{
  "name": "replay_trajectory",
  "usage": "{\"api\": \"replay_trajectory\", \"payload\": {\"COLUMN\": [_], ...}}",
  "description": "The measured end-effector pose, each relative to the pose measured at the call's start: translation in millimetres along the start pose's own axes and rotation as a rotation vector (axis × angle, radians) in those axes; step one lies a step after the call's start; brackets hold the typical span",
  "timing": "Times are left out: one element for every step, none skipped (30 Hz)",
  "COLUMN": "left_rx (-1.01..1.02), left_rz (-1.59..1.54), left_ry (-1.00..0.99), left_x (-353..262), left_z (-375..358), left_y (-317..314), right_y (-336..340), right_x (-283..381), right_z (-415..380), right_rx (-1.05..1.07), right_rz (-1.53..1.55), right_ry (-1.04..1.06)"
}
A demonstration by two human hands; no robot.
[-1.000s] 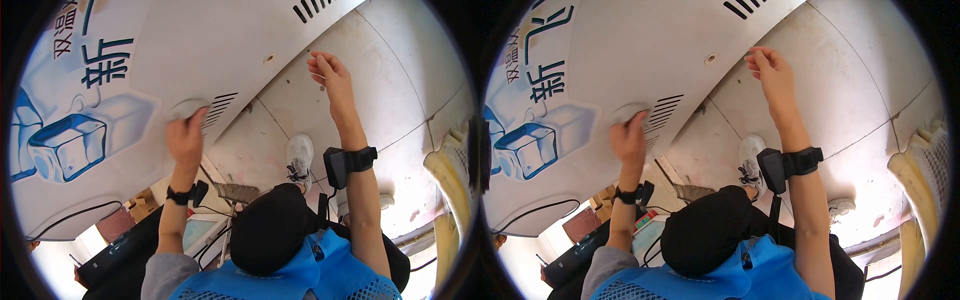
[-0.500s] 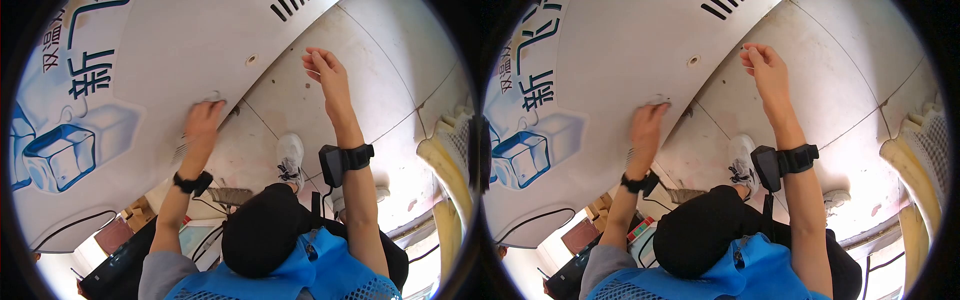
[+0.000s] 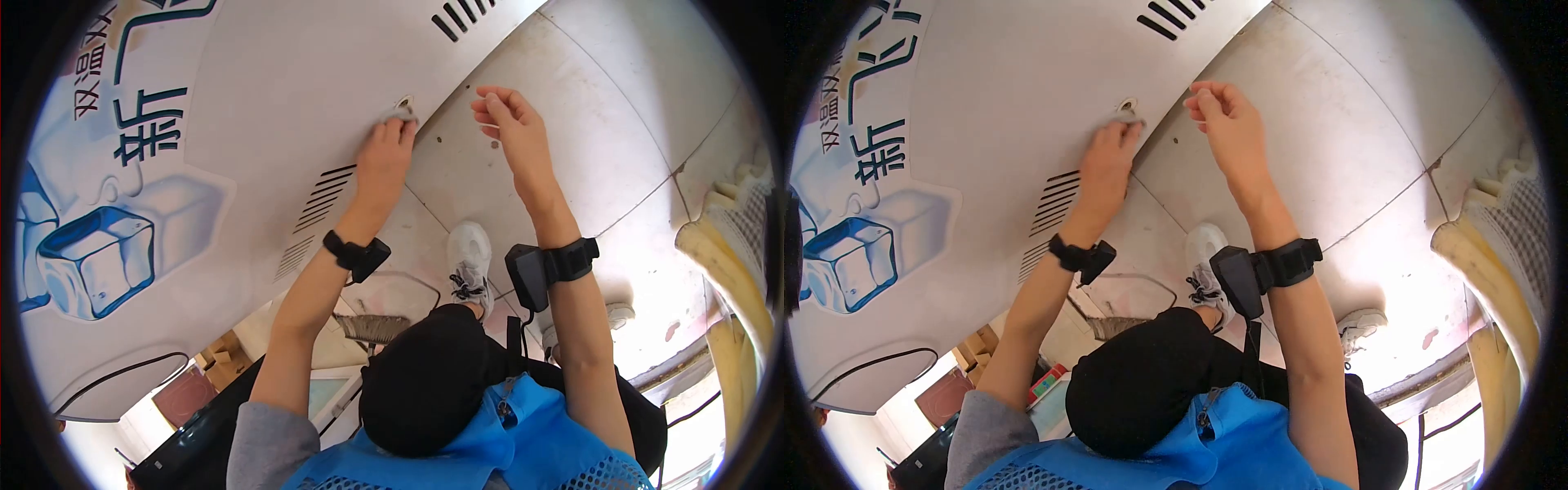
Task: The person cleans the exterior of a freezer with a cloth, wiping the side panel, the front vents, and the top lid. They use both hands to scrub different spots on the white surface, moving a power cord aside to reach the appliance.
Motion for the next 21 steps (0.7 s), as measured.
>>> {"api": "replay_trajectory", "payload": {"left_rx": [-0.008,0.064,0.136,-0.013,-0.156,-0.221,-0.290,-0.293,-0.351,-0.412,-0.422,-0.386,-0.331,-0.340,-0.287,-0.220,-0.222,-0.280,-0.330,-0.325,-0.351], "left_rz": [0.001,-0.062,-0.125,-0.060,0.004,0.015,0.029,0.033,-0.143,-0.321,-0.321,-0.746,-1.175,-1.186,-1.476,-1.765,-1.775,-1.628,-1.479,-1.484,-1.398], "left_ry": [-0.006,0.020,0.044,-0.072,-0.188,-0.145,-0.095,-0.088,-0.017,0.051,0.051,0.199,0.343,0.334,0.412,0.485,0.468,0.378,0.294,0.285,0.294], "left_x": [-1,2,3,-4,-11,-7,-4,-7,0,10,10,25,31,27,23,13,5,-2,-8,-11,-10], "left_z": [-2,-8,-15,-17,-23,-26,-27,-25,-25,-27,-28,-26,-26,-23,-21,-18,-14,-10,-9,-10,-14], "left_y": [0,-6,-10,20,57,88,117,134,153,164,165,148,124,125,111,96,95,103,110,109,113], "right_y": [-6,-11,-13,-33,-53,-67,-85,-102,-116,-123,-129,-126,-122,-120,-112,-104,-102,-88,-72,-70,-55], "right_x": [-1,-2,-1,-3,-7,-3,2,4,17,30,36,50,63,61,65,69,68,74,75,80,97], "right_z": [0,0,-3,-10,-22,-35,-48,-56,-65,-69,-68,-67,-66,-60,-55,-48,-39,-29,-20,-9,-2], "right_rx": [0.055,0.107,0.101,0.221,0.339,0.394,0.456,0.464,0.458,0.448,0.451,0.395,0.336,0.334,0.255,0.173,0.167,0.032,-0.106,-0.115,-0.222], "right_rz": [-0.047,-0.094,-0.095,-0.201,-0.306,-0.253,-0.202,-0.204,-0.082,0.040,0.035,0.019,0.001,-0.010,-0.097,-0.183,-0.192,-0.141,-0.087,-0.089,0.039], "right_ry": [0.054,0.108,0.117,0.114,0.104,0.128,0.154,0.156,0.240,0.325,0.334,0.425,0.517,0.528,0.601,0.675,0.690,0.666,0.635,0.639,0.625]}}
Point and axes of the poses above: each hand's wrist, its own z-axis towards the middle knuckle, its own y-axis out of the back of the hand, x = y × z, the point moved 10 cm from there along z, towards the middle knuckle, and after that the axes turned 3 degrees about -y, right-handed, at the moved point
